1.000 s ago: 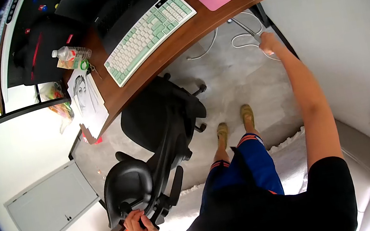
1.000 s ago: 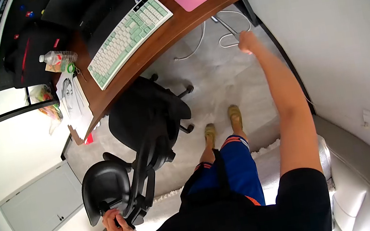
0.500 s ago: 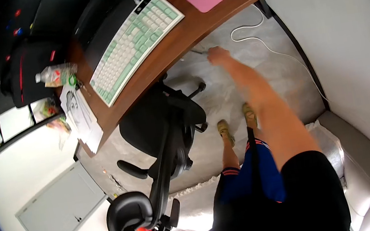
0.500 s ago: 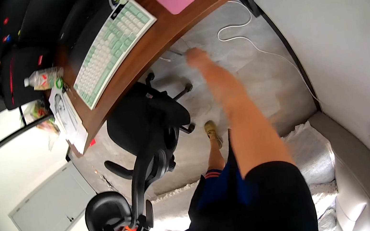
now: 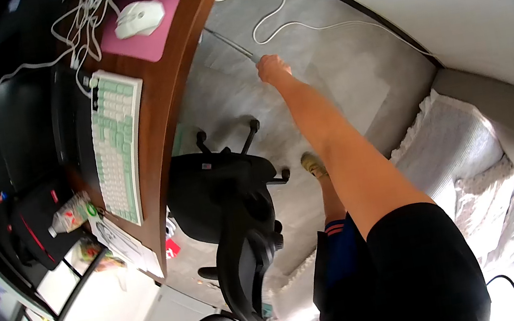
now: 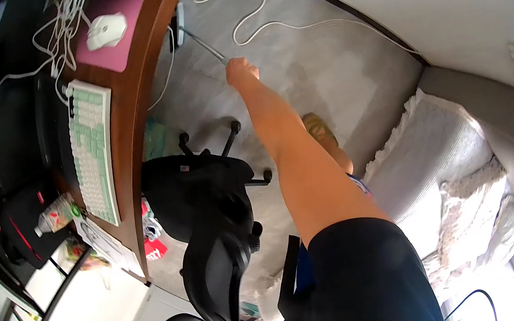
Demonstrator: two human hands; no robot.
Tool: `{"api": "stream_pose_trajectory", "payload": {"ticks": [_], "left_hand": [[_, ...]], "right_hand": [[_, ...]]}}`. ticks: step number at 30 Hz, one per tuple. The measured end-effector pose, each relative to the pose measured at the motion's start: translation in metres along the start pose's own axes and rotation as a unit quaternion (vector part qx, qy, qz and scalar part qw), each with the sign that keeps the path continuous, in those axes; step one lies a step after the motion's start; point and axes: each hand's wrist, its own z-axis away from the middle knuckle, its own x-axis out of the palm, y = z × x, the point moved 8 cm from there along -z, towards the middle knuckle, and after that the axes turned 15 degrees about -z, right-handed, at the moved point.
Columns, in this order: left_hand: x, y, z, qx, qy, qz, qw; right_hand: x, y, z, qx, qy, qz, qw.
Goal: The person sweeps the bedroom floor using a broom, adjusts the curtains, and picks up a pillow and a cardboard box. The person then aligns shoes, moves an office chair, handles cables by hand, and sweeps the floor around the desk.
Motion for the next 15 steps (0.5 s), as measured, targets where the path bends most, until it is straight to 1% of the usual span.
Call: {"api": "stream_pose_trajectory", "payload": {"ticks": [2, 3, 4, 6, 7, 8, 10, 11, 13, 15], "left_hand": [[-0.001, 0.011, -0.003, 0.021, 0.004, 0.008, 1.0], [-0.006, 0.021, -0.011, 0.031, 0.005, 0.011, 0.999], [-0.009, 0.036, -0.018, 0.092, -0.013, 0.036, 0.995], [-0.009, 0.049, -0.026, 0.102, -0.034, 0.062, 0.992], [-0.009, 0.053, -0.028, 0.098, -0.045, 0.069, 0.992], [-0.008, 0.055, -0.03, 0.093, -0.052, 0.074, 0.992], [-0.006, 0.055, -0.031, 0.08, -0.06, 0.076, 0.992], [-0.005, 0.054, -0.031, 0.071, -0.064, 0.078, 0.992], [-0.004, 0.054, -0.033, 0.055, -0.069, 0.077, 0.993], [-0.004, 0.052, -0.034, 0.037, -0.072, 0.071, 0.994]], "right_hand": [[-0.023, 0.02, 0.0, 0.051, 0.025, -0.054, 0.997], [-0.011, 0.038, -0.023, 0.014, 0.015, -0.022, 1.0], [0.014, 0.071, -0.062, -0.024, 0.006, 0.01, 1.0], [0.008, 0.111, -0.071, -0.062, 0.009, 0.027, 0.998], [-0.002, 0.126, -0.044, -0.063, 0.017, 0.012, 0.998], [-0.028, 0.104, 0.015, -0.127, -0.066, 0.135, 0.981], [-0.034, 0.141, 0.053, -0.078, 0.018, -0.042, 0.996], [-0.03, 0.156, 0.062, -0.115, 0.132, -0.066, 0.982], [-0.02, 0.151, 0.076, -0.101, 0.091, -0.084, 0.987], [-0.016, 0.135, 0.068, -0.091, 0.062, -0.12, 0.987]]}}
